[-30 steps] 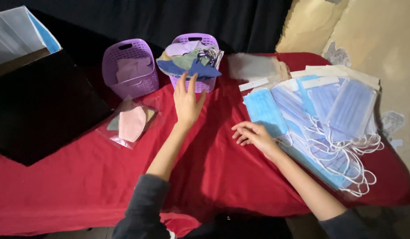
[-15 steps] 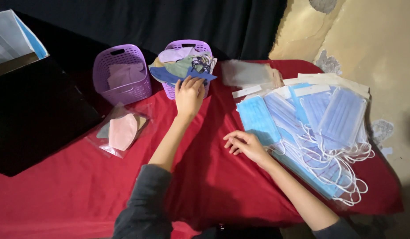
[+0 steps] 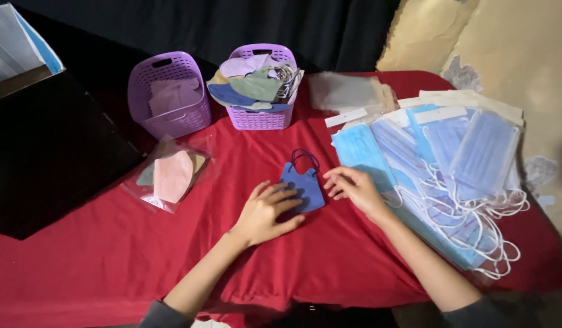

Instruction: The person is picking up individual fabric face masks from baskets and carefully placing them into clear plastic sleeves on a red-covered table.

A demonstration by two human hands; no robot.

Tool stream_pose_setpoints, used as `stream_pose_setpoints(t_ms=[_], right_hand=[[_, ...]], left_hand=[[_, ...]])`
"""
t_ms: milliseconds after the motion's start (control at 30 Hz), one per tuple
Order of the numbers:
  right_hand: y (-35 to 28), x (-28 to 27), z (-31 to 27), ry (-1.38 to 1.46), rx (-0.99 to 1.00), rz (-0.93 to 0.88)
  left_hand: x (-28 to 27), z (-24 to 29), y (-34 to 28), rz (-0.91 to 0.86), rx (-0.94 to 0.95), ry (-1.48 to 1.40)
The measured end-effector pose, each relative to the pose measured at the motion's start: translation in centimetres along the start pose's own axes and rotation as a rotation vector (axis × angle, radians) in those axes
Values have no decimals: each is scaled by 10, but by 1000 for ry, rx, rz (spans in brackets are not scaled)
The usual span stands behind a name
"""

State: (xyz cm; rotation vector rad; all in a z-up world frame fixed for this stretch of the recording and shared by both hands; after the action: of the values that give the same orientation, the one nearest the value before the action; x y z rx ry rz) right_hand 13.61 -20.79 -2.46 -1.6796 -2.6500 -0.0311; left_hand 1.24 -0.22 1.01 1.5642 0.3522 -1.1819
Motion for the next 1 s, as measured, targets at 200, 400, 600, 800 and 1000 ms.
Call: stream_pose_setpoints(t_ms=[200, 400, 600, 800, 1000], right_hand=[[43, -14, -4, -151, -162, 58], [135, -42, -30, -742, -629, 209], [227, -85, -4, -1170, -756, 476], [250, -106, 12, -1271, -63, 355], [263, -120, 26, -1407, -154, 466]], left_hand=[[5, -78, 2, 72, -344, -33], [27, -111, -19, -172, -573, 204], [29, -111, -21, -199, -577, 228], [41, -116, -23, -206, -559, 285], [47, -118, -26, -193, -536, 319]])
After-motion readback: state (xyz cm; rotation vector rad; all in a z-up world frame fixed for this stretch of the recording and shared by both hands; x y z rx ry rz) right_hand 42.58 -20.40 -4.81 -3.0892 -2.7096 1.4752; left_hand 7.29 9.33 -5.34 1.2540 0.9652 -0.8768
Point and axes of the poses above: each hand's wrist, its own y-axis towards the middle knuckle, its own x-axis out of the palm, z = x × y, the point moved 6 cm from there along y, towards the middle knuckle, and after that the axes turned 9 degrees about y, right-handed, at the moved point
